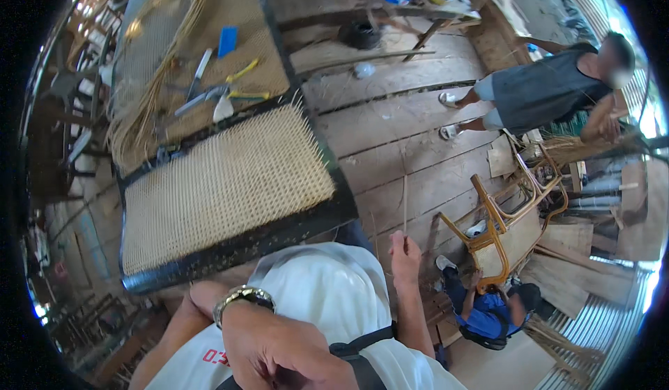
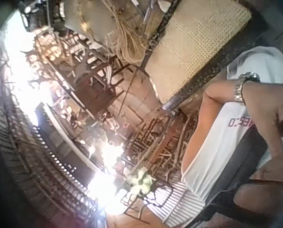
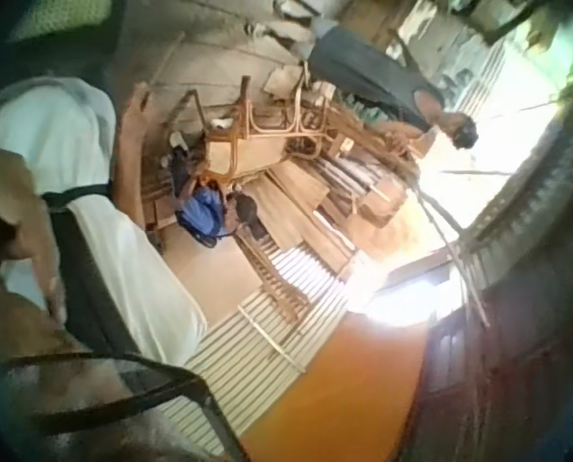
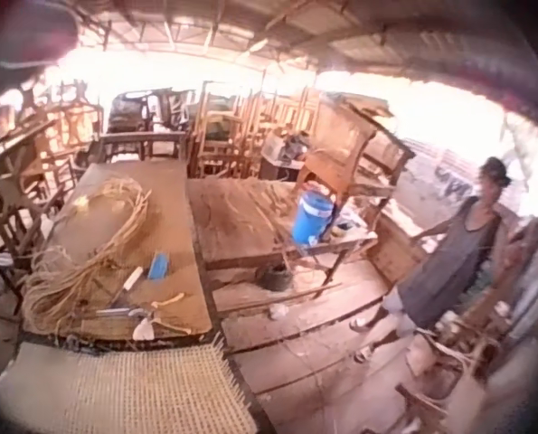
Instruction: Weaving and securing rattan strips into a cane mesh frame using hands and various small tools.
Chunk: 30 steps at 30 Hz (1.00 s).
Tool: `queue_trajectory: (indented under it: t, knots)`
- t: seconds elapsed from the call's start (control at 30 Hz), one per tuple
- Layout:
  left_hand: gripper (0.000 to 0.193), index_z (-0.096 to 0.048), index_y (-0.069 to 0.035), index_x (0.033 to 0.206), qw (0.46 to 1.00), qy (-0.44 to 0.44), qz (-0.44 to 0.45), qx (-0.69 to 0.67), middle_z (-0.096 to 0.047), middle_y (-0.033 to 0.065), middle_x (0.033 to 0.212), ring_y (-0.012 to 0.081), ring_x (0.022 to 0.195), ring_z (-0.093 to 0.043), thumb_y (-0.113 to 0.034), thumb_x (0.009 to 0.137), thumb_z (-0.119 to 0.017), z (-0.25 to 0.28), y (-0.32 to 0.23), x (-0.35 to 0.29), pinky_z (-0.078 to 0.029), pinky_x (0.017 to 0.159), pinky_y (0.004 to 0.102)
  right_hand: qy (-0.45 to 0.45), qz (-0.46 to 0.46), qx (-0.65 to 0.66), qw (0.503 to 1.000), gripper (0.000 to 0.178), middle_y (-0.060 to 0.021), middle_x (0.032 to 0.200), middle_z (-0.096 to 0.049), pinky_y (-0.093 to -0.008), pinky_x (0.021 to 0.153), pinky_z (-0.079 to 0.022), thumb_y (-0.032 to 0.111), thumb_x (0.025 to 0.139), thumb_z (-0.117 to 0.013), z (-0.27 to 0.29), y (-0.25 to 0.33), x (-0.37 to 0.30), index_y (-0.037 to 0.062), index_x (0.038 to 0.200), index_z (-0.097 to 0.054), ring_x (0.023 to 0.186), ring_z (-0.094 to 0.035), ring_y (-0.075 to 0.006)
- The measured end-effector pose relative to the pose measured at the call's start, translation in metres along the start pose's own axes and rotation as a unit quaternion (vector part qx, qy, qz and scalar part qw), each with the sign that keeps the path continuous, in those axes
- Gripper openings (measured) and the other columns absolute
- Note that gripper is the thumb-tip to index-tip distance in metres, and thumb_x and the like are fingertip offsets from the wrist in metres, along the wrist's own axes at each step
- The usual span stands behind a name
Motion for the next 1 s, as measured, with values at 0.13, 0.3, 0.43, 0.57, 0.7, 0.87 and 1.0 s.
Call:
queue_trajectory:
  t: [0.13, 0.3, 0.43, 0.57, 0.7, 0.87, 1.0]
  knots:
    - [0.052, -0.055, 0.008, 0.127, 0.995, 0.044, 0.074, -0.040, -0.072, 0.0119, 0.107, 0.0165, 0.098, -0.067, -0.013, 0.087, -0.080, -0.007, 0.025, 0.013, -0.051, 0.081, 0.0291, 0.016, 0.026, -0.004, 1.000, 0.035, 0.0021, 0.073, -0.058, -0.0240, 0.062, -0.042, 0.033, 0.102, -0.059, -0.009, 0.016, 0.029, 0.0003, 0.097, -0.070, 0.067, -0.051, -0.0066]
    - [0.048, -0.048, 0.009, 0.132, 0.980, -0.038, 0.171, -0.091, -0.068, 0.0120, 0.106, 0.0139, 0.098, -0.064, 0.001, 0.091, -0.072, 0.000, 0.051, 0.048, -0.048, 0.078, 0.0249, 0.004, 0.093, -0.029, 0.995, 0.039, -0.0046, 0.068, -0.059, -0.0319, 0.063, -0.045, 0.038, 0.099, -0.062, 0.000, 0.020, 0.070, -0.0003, 0.089, -0.066, 0.066, -0.054, -0.0124]
    - [0.041, -0.048, 0.005, 0.123, 0.994, -0.081, 0.019, -0.070, -0.064, 0.0136, 0.106, 0.0164, 0.092, -0.062, 0.007, 0.088, -0.069, 0.015, 0.088, 0.086, -0.046, 0.077, 0.0248, 0.008, 0.105, 0.005, 0.994, 0.041, -0.0094, 0.068, -0.059, -0.0346, 0.063, -0.046, 0.038, 0.097, -0.063, 0.011, 0.019, 0.078, -0.0009, 0.087, -0.065, 0.066, -0.053, -0.0146]
    - [0.025, -0.050, -0.002, 0.102, 0.965, -0.257, 0.056, 0.001, -0.062, 0.0151, 0.091, 0.0181, 0.081, -0.060, 0.007, 0.087, -0.068, 0.033, 0.079, 0.124, -0.045, 0.074, 0.0292, 0.005, 0.093, 0.034, 0.995, 0.040, -0.0085, 0.070, -0.060, -0.0342, 0.064, -0.046, 0.038, 0.098, -0.063, 0.024, -0.012, 0.090, -0.0006, 0.088, -0.067, 0.067, -0.054, -0.0142]
    - [0.026, -0.049, -0.005, 0.094, 0.952, -0.268, 0.113, 0.100, -0.063, 0.0158, 0.085, 0.0184, 0.081, -0.060, 0.003, 0.085, -0.072, 0.029, 0.092, 0.178, -0.044, 0.078, 0.0317, 0.042, 0.066, 0.043, 0.996, 0.038, -0.0045, 0.074, -0.063, -0.0326, 0.065, -0.047, 0.038, 0.098, -0.063, 0.042, 0.004, 0.074, 0.0005, 0.093, -0.068, 0.069, -0.054, -0.0119]
    - [0.026, -0.049, -0.002, 0.115, 0.899, -0.288, 0.330, 0.009, -0.062, 0.0138, 0.098, 0.0191, 0.084, -0.061, 0.010, 0.093, -0.055, -0.005, 0.104, 0.241, -0.049, 0.077, 0.0319, 0.027, 0.057, 0.073, 0.995, 0.036, -0.0024, 0.073, -0.060, -0.0304, 0.066, -0.045, 0.036, 0.099, -0.062, 0.071, -0.007, 0.079, 0.0012, 0.093, -0.066, 0.071, -0.052, -0.0096]
    - [0.029, -0.050, -0.001, 0.119, 0.989, 0.074, 0.125, -0.001, -0.064, 0.0155, 0.101, 0.0247, 0.085, -0.065, 0.000, 0.093, -0.064, 0.004, 0.105, 0.248, -0.056, 0.077, 0.0384, 0.025, 0.104, 0.051, 0.993, 0.036, -0.0032, 0.070, -0.056, -0.0317, 0.063, -0.043, 0.036, 0.100, -0.062, 0.052, 0.000, 0.083, 0.0011, 0.090, -0.065, 0.066, -0.049, -0.0114]
Point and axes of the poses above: each hand's wrist, its own x-axis towards the middle knuckle, its own z-axis out of the back of the hand, y = z × x, the point moved 7 cm from there along x, towards the middle knuckle
